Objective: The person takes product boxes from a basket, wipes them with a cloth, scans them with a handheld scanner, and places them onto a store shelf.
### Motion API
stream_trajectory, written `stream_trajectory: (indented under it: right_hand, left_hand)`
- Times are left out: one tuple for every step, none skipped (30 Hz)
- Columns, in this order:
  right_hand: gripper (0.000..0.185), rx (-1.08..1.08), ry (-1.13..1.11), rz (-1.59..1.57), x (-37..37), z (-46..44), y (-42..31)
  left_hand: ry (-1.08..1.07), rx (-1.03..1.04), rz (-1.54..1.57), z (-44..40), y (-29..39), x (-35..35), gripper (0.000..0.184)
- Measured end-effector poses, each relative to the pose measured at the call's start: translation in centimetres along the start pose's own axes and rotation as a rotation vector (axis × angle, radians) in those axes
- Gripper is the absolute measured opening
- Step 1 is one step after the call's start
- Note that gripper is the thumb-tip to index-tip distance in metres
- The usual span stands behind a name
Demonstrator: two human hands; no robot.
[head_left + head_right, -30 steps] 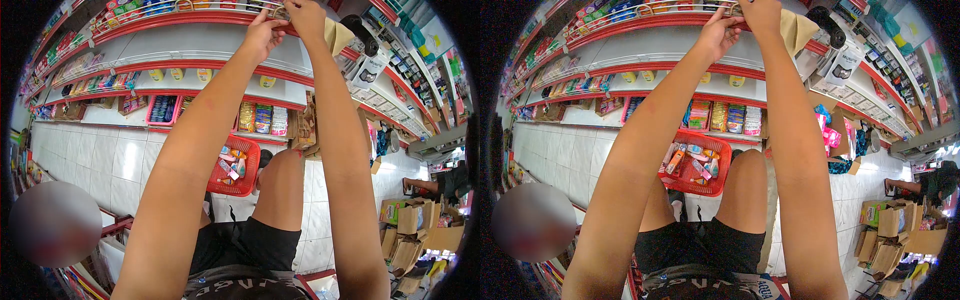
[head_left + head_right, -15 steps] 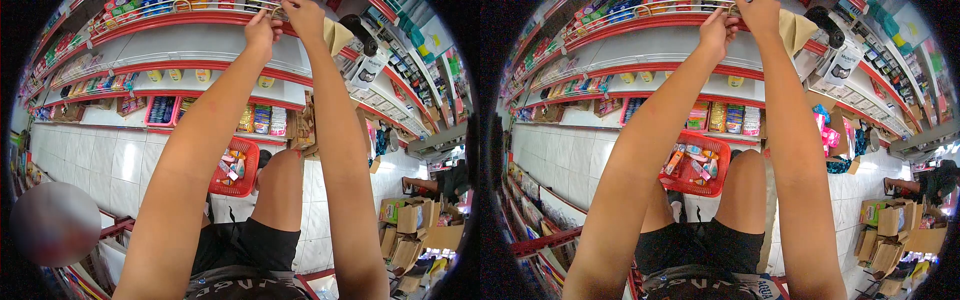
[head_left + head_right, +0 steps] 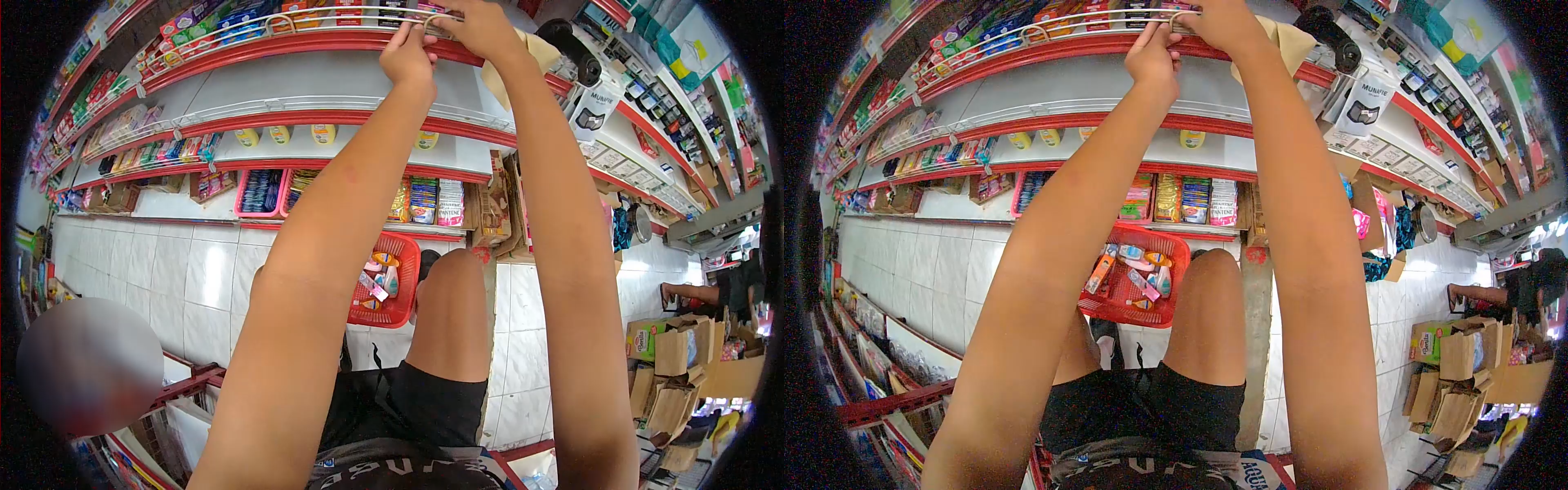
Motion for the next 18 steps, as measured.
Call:
stream_trajectory:
  right_hand:
    - [0.039,0.004,0.000,0.001,0.1,0.1,0.2]
    - [0.038,-0.022,0.032,-0.013,0.0,0.2,0.1]
    - [0.037,-0.050,0.065,-0.028,-0.2,0.3,-0.2]
    - [0.037,-0.049,0.065,-0.030,-0.2,0.4,-0.4]
    - [0.036,-0.032,0.069,-0.041,-0.3,0.5,-0.4]
    - [0.034,-0.016,0.073,-0.053,-0.3,0.5,-0.4]
    - [0.034,-0.017,0.074,-0.054,0.1,0.4,0.0]
    - [0.034,-0.051,0.100,-0.018,0.7,0.2,0.2]
    - [0.033,-0.085,0.125,0.019,0.9,0.3,0.1]
    - [0.033,-0.084,0.123,0.017,1.2,0.5,0.3]
    - [0.032,-0.086,0.163,-0.006,1.1,0.7,0.4]
    - [0.032,-0.088,0.204,-0.030,1.1,0.8,0.5]
    - [0.032,-0.090,0.203,-0.033,1.4,0.9,1.0]
    - [0.031,-0.204,0.265,-0.231,0.7,1.3,0.6]
    - [0.031,-0.255,0.294,-0.334,0.2,1.6,-0.1]
    - [0.031,-0.311,0.317,-0.435,-0.2,1.9,-0.8]
    - [0.031,-0.210,0.245,-0.238,0.5,1.4,-0.4]
    - [0.030,-0.112,0.174,-0.040,1.1,1.0,0.1]
  left_hand:
    - [-0.002,-0.003,-0.003,0.0,-0.1,0.1,0.028]
    - [0.021,-0.008,0.005,-0.1,-0.1,0.0,0.028]
    - [0.044,-0.010,0.013,-0.1,-0.1,0.0,0.027]
    - [0.045,-0.010,0.011,-0.1,-0.1,0.1,0.027]
    - [0.061,-0.009,0.011,-0.1,0.0,0.1,0.026]
    - [0.077,-0.009,0.013,-0.2,-0.2,0.0,0.024]
    - [0.077,-0.007,0.012,-0.4,-0.3,0.2,0.024]
    - [0.106,0.032,-0.006,-0.6,-0.1,0.1,0.023]
    - [0.136,0.071,-0.025,-0.4,0.3,0.0,0.021]
    - [0.139,0.070,-0.027,-0.1,0.3,0.0,0.021]
    - [0.165,0.088,-0.045,0.2,0.5,-0.1,0.020]
    - [0.191,0.106,-0.062,0.5,0.7,-0.1,0.018]
    - [0.194,0.107,-0.062,0.6,1.0,0.0,0.018]
    - [0.203,0.114,-0.058,0.8,1.2,0.1,0.017]
    - [0.213,0.117,-0.055,0.7,1.1,-0.1,0.016]
    - [0.220,0.114,-0.058,0.5,0.9,-0.3,0.016]
    - [0.210,0.136,-0.059,0.3,0.9,-0.3,0.017]
    - [0.197,0.160,-0.058,0.1,1.0,-0.1,0.019]
Point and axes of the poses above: each hand's wrist, its own z-axis away from the middle knuckle, its own x-axis out of the palm, y = z × x, the point moved 8 cm from there along -z, towards the middle knuckle, and after that the axes turned 9 degrees about y, right-handed, at the moved point
